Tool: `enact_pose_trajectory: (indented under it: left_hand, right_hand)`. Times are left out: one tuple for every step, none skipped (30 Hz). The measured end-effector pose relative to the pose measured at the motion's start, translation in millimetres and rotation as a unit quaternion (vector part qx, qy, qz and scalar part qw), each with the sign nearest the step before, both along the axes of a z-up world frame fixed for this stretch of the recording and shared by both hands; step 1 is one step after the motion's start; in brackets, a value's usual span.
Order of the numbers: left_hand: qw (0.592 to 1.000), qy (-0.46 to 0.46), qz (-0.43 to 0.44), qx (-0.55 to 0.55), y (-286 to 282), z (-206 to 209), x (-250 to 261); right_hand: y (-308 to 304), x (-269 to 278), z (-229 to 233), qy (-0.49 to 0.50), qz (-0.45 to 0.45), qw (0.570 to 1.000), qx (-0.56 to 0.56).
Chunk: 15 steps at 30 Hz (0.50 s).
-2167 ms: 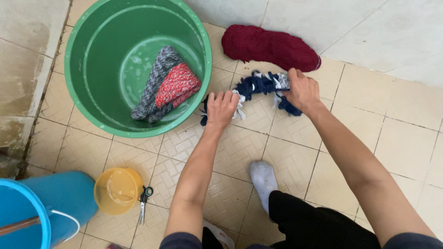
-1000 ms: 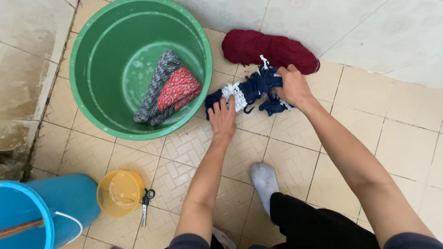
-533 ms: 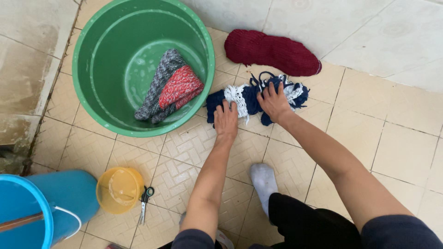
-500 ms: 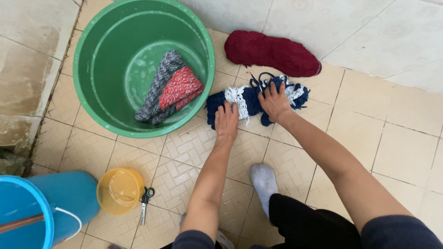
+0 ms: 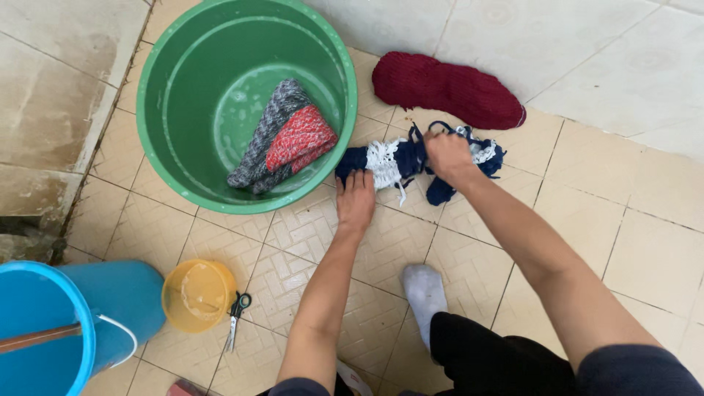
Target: The person places several pieces of knitted fabric into a green basin filled with water. They then pick up a mop, rinse it under a running tap, and wring it out. Finally, the person fills a blue bucket with water from the tap.
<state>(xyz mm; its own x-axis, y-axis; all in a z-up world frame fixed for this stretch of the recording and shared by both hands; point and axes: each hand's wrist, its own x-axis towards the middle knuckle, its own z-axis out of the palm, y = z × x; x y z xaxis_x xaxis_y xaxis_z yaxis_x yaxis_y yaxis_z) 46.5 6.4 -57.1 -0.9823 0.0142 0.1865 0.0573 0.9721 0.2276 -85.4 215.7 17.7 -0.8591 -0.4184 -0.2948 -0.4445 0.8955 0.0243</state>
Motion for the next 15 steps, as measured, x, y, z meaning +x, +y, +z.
enact_pose_trajectory:
  left_hand:
    - [0.999, -0.02, 0.006, 0.041, 3, 6, -1]
    - [0.996, -0.039, 0.012, 0.082, 5, 12, -3]
    - [0.991, -0.055, 0.016, 0.122, 8, 19, -7]
    - [0.984, -0.071, 0.019, 0.162, 12, 25, -12]
    - [0.976, -0.087, 0.023, 0.2, 16, 32, -15]
    - [0.967, -0.071, 0.02, 0.245, 22, 38, -16]
    - [0.956, -0.052, 0.016, 0.289, 27, 43, -20]
    - [0.943, -0.033, 0.011, 0.331, 31, 48, -24]
    - [0.928, -0.035, -0.006, 0.37, 33, 53, -28]
    - [0.912, -0.037, -0.023, 0.407, 36, 59, -32]
    - [0.894, -0.039, -0.042, 0.444, 38, 66, -34]
    - [0.888, -0.017, -0.054, 0.456, 41, 74, -34]
    - [0.882, 0.007, -0.065, 0.467, 43, 85, -35]
    - [0.874, 0.031, -0.076, 0.478, 46, 96, -36]
    - [0.882, 0.033, -0.036, 0.468, 50, 108, -36]
  right_hand:
    - [-1, -10, 20, -0.007, -0.049, 0.998, -0.038]
    - [-4, -18, 40, -0.013, -0.098, 0.992, -0.076]
    - [-7, -21, 58, -0.002, -0.115, 0.986, -0.124]
    - [-11, -24, 74, 0.009, -0.132, 0.976, -0.171]
    - [-14, -24, 88, 0.02, -0.127, 0.967, -0.219]
    - [-17, -25, 101, 0.031, -0.121, 0.956, -0.267]
    - [-21, -26, 112, 0.045, -0.115, 0.941, -0.315]
    - [-25, -25, 121, 0.061, -0.1, 0.933, -0.341]
    - [-28, -23, 128, 0.077, -0.086, 0.923, -0.366]
    - [-32, -20, 135, 0.093, -0.072, 0.913, -0.391]
    - [-35, -17, 141, 0.088, -0.072, 0.907, -0.404]
    - [-38, -14, 145, 0.084, -0.072, 0.902, -0.418]
    - [-43, -12, 149, 0.079, -0.071, 0.896, -0.431]
    - [-49, -11, 152, 0.08, -0.077, 0.892, -0.438]
    - [-55, -10, 154, 0.08, -0.081, 0.888, -0.445]
